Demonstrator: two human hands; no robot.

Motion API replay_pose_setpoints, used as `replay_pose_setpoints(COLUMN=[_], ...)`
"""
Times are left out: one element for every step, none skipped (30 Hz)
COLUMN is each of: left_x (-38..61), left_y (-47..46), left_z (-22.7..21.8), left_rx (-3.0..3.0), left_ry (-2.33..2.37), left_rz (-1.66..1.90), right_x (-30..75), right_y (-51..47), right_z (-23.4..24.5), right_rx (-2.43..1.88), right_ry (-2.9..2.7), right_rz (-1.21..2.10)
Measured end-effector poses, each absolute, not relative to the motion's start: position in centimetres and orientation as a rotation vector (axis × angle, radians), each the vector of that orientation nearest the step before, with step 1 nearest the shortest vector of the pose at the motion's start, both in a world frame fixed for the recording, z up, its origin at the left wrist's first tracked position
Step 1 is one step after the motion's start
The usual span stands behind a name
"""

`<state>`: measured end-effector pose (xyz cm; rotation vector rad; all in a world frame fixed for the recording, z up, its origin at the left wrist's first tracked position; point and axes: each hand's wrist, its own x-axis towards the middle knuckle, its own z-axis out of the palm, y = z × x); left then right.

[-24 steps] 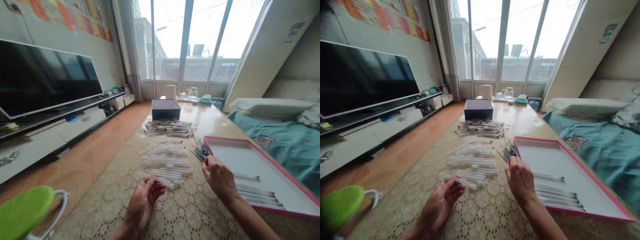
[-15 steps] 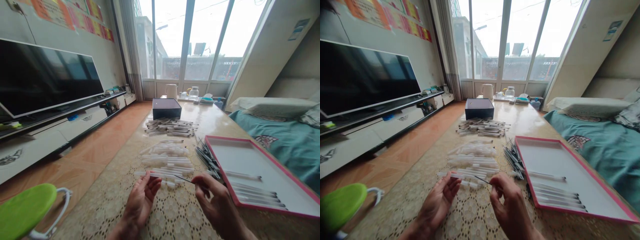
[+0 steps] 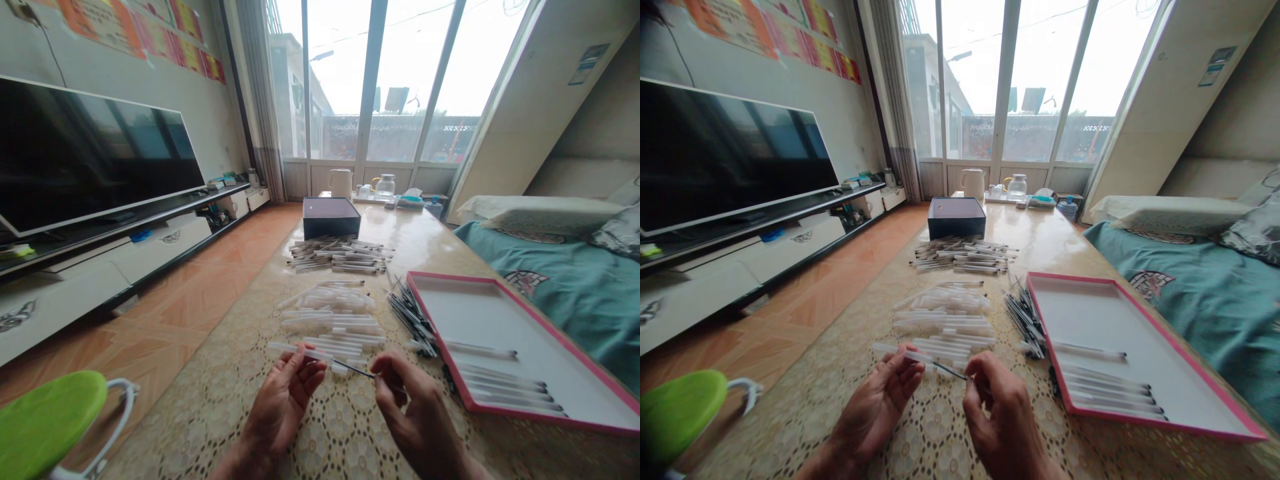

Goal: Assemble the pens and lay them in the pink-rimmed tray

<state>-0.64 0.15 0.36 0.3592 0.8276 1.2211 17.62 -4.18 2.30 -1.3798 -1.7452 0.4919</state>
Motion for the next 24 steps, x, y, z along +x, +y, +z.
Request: replay_pose_setpoints(left_x=[-0.6,-0.5,-0.4,-0.3,-0.2,-0.2,-0.2,-0.2,-0.3,-0.4,-0.5,-0.6,-0.7,-0.7,-0.7,-0.6,-0.6,-0.6,-0.5,-0.5,-0.5,-0.5,-0.5,-0.5], left_y=[0.0,-0.1,-0.2,-0.3,-0.4,-0.4,-0.4,-0.3,-0.2,-0.1,0.0,0.1,0.2,0.2,0.2,0.2,0.2,0.2,0.2,0.2,0.2,0.2,0.2,0.2], left_z=[0.4,0.4,0.3,0.3,0.2,0.2,0.1,0.1,0.0,0.0,0.0,0.0,0.1,0.1,0.1,0.1,0.1,0.1,0.1,0.1,0.0,0.0,0.0,0.0], left_rx=[0.375,0.399,0.426,0.450,0.462,0.457,0.433,0.390,0.338,0.285,0.241,0.210,0.191,0.183,0.186,0.191,0.199,0.207,0.217,0.229,0.241,0.253,0.264,0.273], left_ry=[0.813,0.793,0.766,0.736,0.707,0.685,0.674,0.673,0.680,0.692,0.707,0.719,0.726,0.728,0.728,0.728,0.729,0.735,0.743,0.752,0.758,0.760,0.760,0.758], left_rz=[1.203,1.171,1.128,1.078,1.031,1.001,0.996,1.015,1.048,1.084,1.113,1.133,1.144,1.152,1.157,1.163,1.169,1.176,1.181,1.184,1.188,1.190,1.190,1.187], right_x=[17.4,17.1,16.9,16.7,16.6,16.6,16.9,17.3,18.0,18.9,19.9,21.0,22.1,23.1,24.0,24.6,25.0,25.3,25.4,25.3,25.2,25.1,25.0,24.9], right_y=[-4.2,-4.1,-4.1,-4.1,-4.0,-3.9,-3.8,-3.5,-3.2,-2.7,-2.2,-1.7,-1.2,-0.8,-0.4,-0.2,0.0,0.0,0.0,0.0,0.0,-0.1,-0.1,-0.2], right_z=[2.3,2.3,2.5,2.6,2.8,3.1,3.3,3.5,3.6,3.6,3.5,3.2,2.9,2.5,2.1,1.7,1.3,0.9,0.7,0.4,0.3,0.2,0.2,0.2], right_rx=[-1.396,-1.402,-1.402,-1.391,-1.369,-1.341,-1.316,-1.309,-1.335,-1.394,-1.488,-1.606,-1.711,-1.805,-1.875,-1.926,-1.965,-1.994,-2.017,-2.037,-2.051,-2.058,-2.058,-2.050], right_ry=[-1.734,-1.725,-1.719,-1.717,-1.718,-1.720,-1.716,-1.708,-1.704,-1.709,-1.729,-1.772,-1.819,-1.868,-1.923,-1.977,-2.026,-2.068,-2.096,-2.110,-2.119,-2.126,-2.135,-2.149], right_rz=[0.539,0.578,0.611,0.643,0.681,0.726,0.769,0.791,0.778,0.721,0.607,0.454,0.283,0.118,-0.007,-0.098,-0.157,-0.194,-0.222,-0.250,-0.275,-0.291,-0.295,-0.291])
